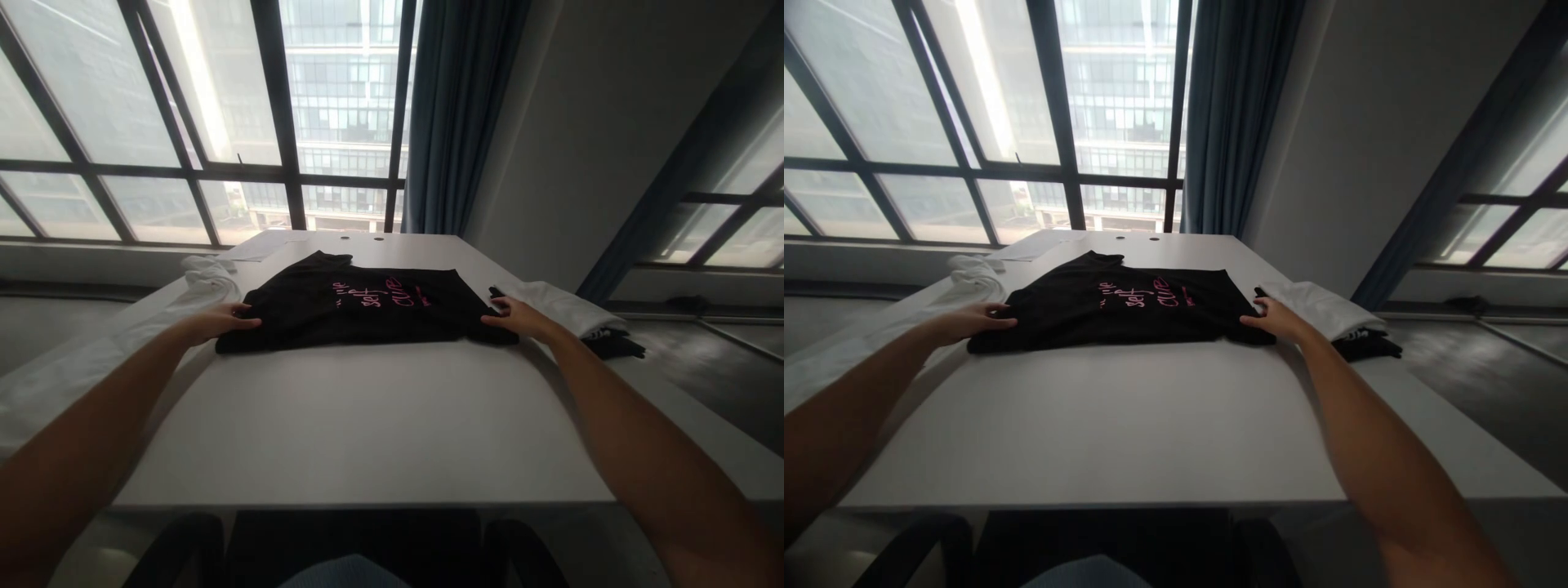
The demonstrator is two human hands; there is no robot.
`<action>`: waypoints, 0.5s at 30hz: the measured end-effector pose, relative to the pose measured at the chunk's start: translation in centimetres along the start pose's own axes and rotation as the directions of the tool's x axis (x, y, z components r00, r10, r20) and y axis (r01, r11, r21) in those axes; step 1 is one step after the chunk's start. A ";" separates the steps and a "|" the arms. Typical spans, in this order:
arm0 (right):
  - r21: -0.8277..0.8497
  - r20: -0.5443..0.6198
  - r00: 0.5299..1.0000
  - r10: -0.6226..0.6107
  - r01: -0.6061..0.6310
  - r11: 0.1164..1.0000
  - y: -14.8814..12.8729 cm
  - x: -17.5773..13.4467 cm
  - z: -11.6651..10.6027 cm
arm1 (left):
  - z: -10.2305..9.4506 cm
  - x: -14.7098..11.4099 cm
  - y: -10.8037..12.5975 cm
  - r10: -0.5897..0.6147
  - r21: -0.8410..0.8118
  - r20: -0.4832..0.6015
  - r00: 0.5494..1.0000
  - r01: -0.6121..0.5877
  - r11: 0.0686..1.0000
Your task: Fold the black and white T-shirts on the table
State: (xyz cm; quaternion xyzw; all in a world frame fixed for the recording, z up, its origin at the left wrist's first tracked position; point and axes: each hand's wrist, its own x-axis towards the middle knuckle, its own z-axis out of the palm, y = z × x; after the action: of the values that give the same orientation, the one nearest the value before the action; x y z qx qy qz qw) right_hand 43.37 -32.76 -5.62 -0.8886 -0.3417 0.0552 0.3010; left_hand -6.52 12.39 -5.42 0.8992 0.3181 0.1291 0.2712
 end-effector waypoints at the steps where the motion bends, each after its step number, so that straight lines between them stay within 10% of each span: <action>1: 0.047 0.064 0.998 -0.013 0.010 0.999 0.7 0.1 0.0 | -0.1 -0.4 0.0 -0.049 -0.045 0.018 0.999 0.050 0.998; 9: 0.080 -0.039 0.988 -0.146 0.149 0.986 3.2 1.5 -0.2 | -1.1 -1.7 0.8 -0.223 -0.212 -0.119 0.968 0.194 0.958; 15: -0.136 0.191 0.976 -0.105 0.132 0.982 3.5 0.7 -1.8 | -2.8 -2.7 -0.1 -0.272 -0.110 0.057 0.961 0.277 0.955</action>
State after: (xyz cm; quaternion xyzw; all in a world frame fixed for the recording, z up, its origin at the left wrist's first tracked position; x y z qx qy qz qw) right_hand 46.47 -35.21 -6.05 -0.8776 -0.4235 0.0929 0.2045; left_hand -9.76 11.88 -3.35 0.8314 0.4260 0.0898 0.3452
